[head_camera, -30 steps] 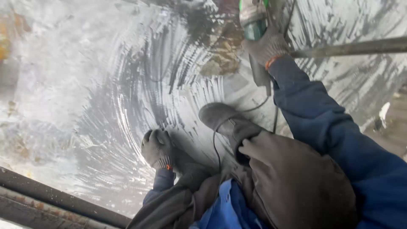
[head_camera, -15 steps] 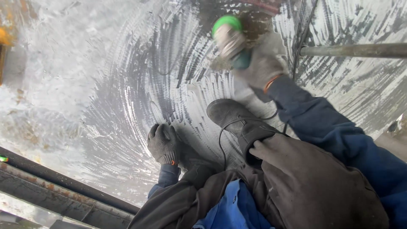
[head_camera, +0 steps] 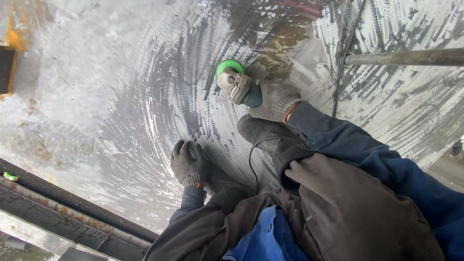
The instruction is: Grinding the surface of a large metal plate using a handheld angle grinder.
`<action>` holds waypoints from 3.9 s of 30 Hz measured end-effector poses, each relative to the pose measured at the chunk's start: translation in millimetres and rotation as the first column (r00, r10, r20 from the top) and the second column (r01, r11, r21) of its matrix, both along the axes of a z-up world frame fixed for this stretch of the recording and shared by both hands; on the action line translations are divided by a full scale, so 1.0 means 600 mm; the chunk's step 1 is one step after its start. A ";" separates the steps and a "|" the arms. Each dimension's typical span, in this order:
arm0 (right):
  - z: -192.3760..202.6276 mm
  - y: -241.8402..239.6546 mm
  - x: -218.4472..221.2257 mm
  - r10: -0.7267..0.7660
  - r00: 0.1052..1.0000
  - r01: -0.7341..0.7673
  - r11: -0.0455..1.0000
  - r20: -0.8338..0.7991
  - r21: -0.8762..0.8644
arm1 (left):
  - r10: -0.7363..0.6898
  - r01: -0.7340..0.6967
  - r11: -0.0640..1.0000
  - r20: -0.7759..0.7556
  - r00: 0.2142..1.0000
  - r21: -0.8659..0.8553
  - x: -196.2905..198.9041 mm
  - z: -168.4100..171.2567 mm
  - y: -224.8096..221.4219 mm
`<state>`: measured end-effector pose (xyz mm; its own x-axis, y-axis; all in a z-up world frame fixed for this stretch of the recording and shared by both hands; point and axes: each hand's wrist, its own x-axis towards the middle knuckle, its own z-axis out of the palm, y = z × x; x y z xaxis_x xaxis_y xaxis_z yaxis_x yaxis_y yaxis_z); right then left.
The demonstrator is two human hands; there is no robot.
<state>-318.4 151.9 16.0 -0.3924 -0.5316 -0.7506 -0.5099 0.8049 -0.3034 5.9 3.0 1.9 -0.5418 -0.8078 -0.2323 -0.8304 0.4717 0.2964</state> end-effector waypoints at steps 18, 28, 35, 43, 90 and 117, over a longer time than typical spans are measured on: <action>0.019 -0.017 -0.005 -0.098 0.988 0.102 0.995 -0.118 0.023 | 0.006 -0.006 1.000 0.012 1.000 -0.024 0.007 -0.011 -0.001; 0.010 0.063 -0.135 -0.414 0.901 0.386 0.902 -0.129 -0.195 | 0.021 -0.025 0.998 0.066 0.998 0.059 -0.023 0.016 -0.018; 0.009 0.051 -0.097 -0.301 0.915 0.283 0.953 -0.267 -0.104 | 0.000 0.001 0.999 0.034 0.999 -0.035 -0.003 0.002 -0.004; 0.010 0.024 0.016 0.134 0.985 -0.143 0.986 -0.106 -0.087 | -0.031 0.028 0.998 -0.053 0.998 -0.054 0.012 -0.004 0.004; -0.001 0.134 -0.146 -0.523 0.820 0.485 0.850 -0.231 -0.205 | 0.030 -0.029 1.000 0.071 0.997 -0.008 -0.001 -0.009 -0.008; 0.029 0.032 0.016 -0.094 0.992 0.091 0.995 -0.082 -0.047 | -0.003 0.003 1.000 -0.027 1.000 0.005 0.007 0.001 -0.001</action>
